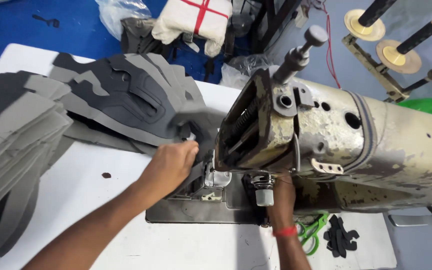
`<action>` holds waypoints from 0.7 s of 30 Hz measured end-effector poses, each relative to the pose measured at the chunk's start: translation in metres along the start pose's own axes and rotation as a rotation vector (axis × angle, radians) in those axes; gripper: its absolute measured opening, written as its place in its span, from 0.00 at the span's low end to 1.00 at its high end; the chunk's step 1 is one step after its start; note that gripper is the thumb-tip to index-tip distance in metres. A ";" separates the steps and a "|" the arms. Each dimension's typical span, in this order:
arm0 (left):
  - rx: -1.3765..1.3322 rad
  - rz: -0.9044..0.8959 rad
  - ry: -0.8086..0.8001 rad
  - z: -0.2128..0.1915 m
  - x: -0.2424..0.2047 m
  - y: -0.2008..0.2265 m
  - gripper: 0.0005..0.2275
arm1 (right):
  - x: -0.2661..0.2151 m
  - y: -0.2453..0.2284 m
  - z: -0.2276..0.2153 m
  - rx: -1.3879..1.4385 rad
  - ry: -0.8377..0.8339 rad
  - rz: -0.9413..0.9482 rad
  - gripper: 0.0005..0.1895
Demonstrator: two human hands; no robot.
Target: The person sews gray and black shoe upper pieces using an industrial sewing machine. They guide each piece under the needle, stitch along the edges, and trim excess thread with green scissors. Finished pieces are stacked on the table.
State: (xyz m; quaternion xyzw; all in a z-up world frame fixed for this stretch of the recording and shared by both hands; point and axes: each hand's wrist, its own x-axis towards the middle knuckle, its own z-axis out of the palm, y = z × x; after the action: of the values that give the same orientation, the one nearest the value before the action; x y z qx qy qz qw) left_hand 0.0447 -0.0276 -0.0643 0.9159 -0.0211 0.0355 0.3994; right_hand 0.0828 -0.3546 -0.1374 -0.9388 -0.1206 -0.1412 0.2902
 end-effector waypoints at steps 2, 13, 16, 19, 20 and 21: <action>0.023 0.077 0.097 -0.006 -0.012 0.004 0.10 | 0.008 0.086 0.047 0.143 -0.049 0.230 0.09; 0.397 0.071 0.411 -0.197 -0.154 0.023 0.16 | 0.021 0.078 0.044 -0.230 -0.185 0.082 0.07; 0.528 -0.077 0.551 -0.246 -0.181 -0.039 0.15 | 0.008 0.086 0.052 -0.181 -0.017 -0.065 0.08; -0.079 -0.465 0.718 -0.301 -0.202 -0.197 0.18 | 0.002 0.073 0.051 -0.162 0.024 0.021 0.09; -0.130 -0.510 0.679 -0.316 -0.217 -0.269 0.17 | 0.001 0.069 0.052 -0.150 0.026 0.166 0.10; -0.184 -0.549 0.639 -0.311 -0.241 -0.339 0.19 | 0.001 0.066 0.051 -0.140 0.032 0.313 0.12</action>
State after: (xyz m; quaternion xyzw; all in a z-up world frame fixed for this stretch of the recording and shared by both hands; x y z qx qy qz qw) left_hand -0.1881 0.4333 -0.1205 0.7910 0.3449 0.2079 0.4605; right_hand 0.1143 -0.3778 -0.2111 -0.9616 0.0418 -0.1174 0.2444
